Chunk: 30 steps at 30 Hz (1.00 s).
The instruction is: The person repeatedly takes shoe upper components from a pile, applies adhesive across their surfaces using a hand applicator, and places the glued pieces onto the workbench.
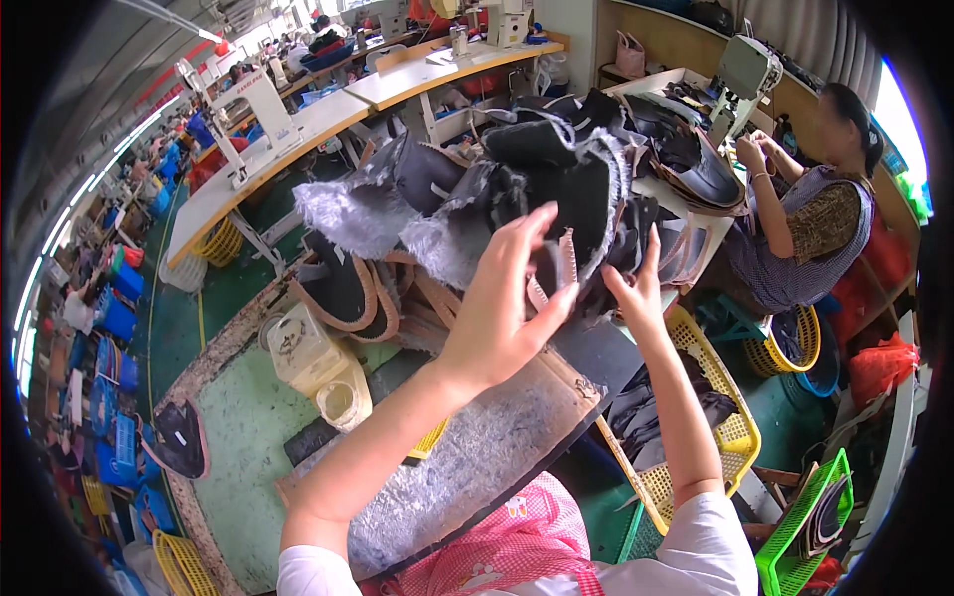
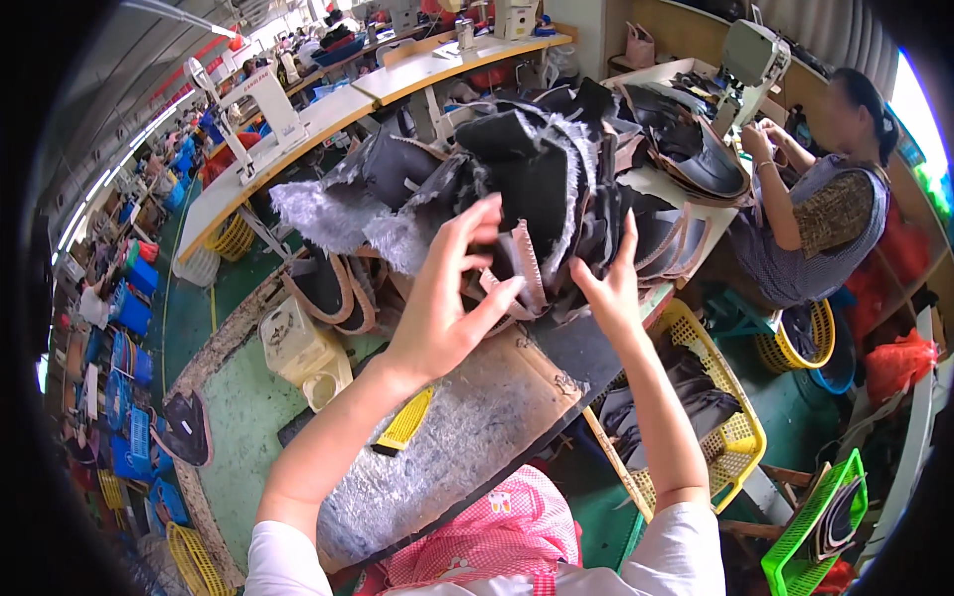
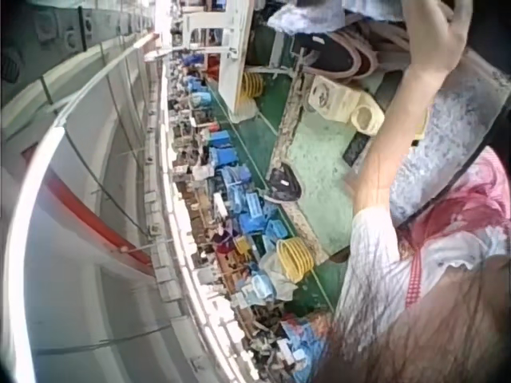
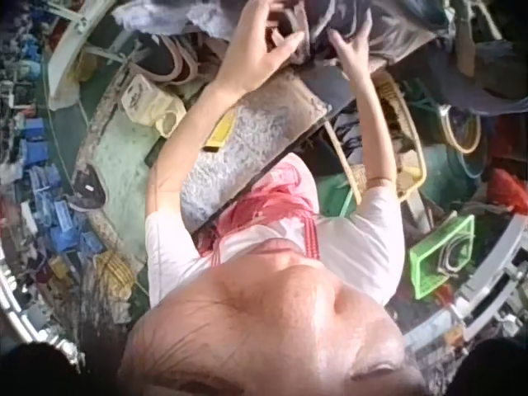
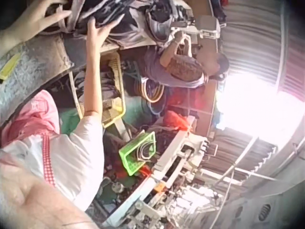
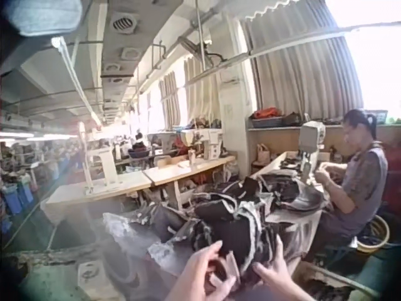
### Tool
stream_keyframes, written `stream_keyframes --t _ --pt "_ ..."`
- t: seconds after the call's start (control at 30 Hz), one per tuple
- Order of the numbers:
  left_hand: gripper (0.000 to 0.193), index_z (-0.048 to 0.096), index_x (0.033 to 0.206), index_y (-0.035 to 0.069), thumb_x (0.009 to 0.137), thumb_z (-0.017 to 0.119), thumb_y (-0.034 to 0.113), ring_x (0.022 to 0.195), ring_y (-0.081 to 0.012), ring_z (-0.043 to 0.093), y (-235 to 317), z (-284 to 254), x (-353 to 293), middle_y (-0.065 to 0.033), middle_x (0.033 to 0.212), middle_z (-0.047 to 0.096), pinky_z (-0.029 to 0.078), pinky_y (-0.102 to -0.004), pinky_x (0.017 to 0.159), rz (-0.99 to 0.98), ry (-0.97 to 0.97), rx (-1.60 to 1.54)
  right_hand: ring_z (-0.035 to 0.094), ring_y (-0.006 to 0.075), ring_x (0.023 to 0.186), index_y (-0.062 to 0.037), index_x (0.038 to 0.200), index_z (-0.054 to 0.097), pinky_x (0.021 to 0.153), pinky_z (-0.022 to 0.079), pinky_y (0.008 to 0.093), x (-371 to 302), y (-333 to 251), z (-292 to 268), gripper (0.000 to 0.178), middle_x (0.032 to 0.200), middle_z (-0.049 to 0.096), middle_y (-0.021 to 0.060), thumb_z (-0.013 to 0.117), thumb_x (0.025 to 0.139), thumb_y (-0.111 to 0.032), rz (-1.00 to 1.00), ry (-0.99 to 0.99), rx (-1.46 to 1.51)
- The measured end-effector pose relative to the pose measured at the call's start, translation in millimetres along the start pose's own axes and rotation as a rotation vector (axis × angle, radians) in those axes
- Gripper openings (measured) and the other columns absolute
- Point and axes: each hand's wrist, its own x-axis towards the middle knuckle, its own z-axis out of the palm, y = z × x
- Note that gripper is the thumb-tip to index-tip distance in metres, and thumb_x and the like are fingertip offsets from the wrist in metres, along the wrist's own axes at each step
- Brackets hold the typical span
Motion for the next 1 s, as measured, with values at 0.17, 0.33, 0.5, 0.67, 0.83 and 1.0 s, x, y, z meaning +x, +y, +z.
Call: stream_keyframes --t 0.17,0.33,0.5,0.67,0.83,1.0 --pt "0.100 0.001 0.146 -0.007 0.084 0.069 0.033 0.131 -0.0339 0.035 -16 31 42 -0.0268 0.145 0.026 0.032 -0.0370 0.107 -0.230 0.078 -0.117 0.046 0.0211 0.122 -0.0067 0.150 0.009 0.105 0.034 0.0312 4 17 -13 0.083 0.135 0.046 0.0141 0.056 0.082 -0.003 -0.020 -0.019 0.155" --pt "0.125 0.006 0.137 -0.025 0.075 0.061 0.069 0.135 -0.0430 0.032 -28 29 93 -0.0433 0.140 0.026 0.027 -0.0346 0.112 -0.369 0.002 0.021 0.049 0.0171 0.107 0.0007 0.139 0.035 0.096 0.037 0.0270 21 49 -58 0.054 0.122 0.052 0.0098 0.048 0.088 -0.013 0.020 0.298 0.245" --pt "0.105 0.032 0.138 -0.014 0.080 0.054 0.071 0.123 -0.0324 0.046 -58 20 117 -0.0222 0.135 0.050 0.018 -0.0352 0.113 -0.609 -0.236 -0.136 0.048 0.0094 0.080 -0.0020 0.115 0.053 0.075 0.040 0.0222 78 27 -84 0.032 0.091 0.054 -0.0004 0.051 0.087 -0.018 0.087 0.440 0.282" --pt "0.099 0.034 0.145 0.004 0.078 0.046 0.076 0.132 -0.0475 0.031 -91 45 89 -0.0346 0.141 0.033 0.020 -0.0429 0.113 -0.625 -0.001 0.066 0.056 0.0128 0.074 -0.0080 0.125 0.050 0.065 0.050 0.0290 58 -12 -26 0.048 0.085 0.061 0.0057 0.061 0.080 -0.020 0.019 0.173 0.001" --pt "0.067 0.046 0.133 0.004 0.094 0.038 0.059 0.119 -0.0230 0.050 -90 44 50 -0.0114 0.131 0.052 0.037 -0.0358 0.103 -0.554 0.125 -1.041 0.060 0.0234 0.095 -0.0079 0.130 0.054 0.088 0.046 0.0349 2 -30 7 0.057 0.111 0.060 0.0106 0.070 0.079 -0.029 -0.243 -0.109 -0.257" --pt "0.058 0.042 0.138 0.005 0.100 0.032 0.047 0.118 -0.0233 0.054 -75 29 27 -0.0101 0.131 0.054 0.038 -0.0384 0.104 -0.413 0.136 -1.413 0.052 0.0219 0.099 -0.0108 0.122 0.063 0.109 0.020 0.0455 -4 -46 0 0.042 0.093 0.059 0.0040 0.063 0.084 -0.028 -0.616 -0.183 -0.418"
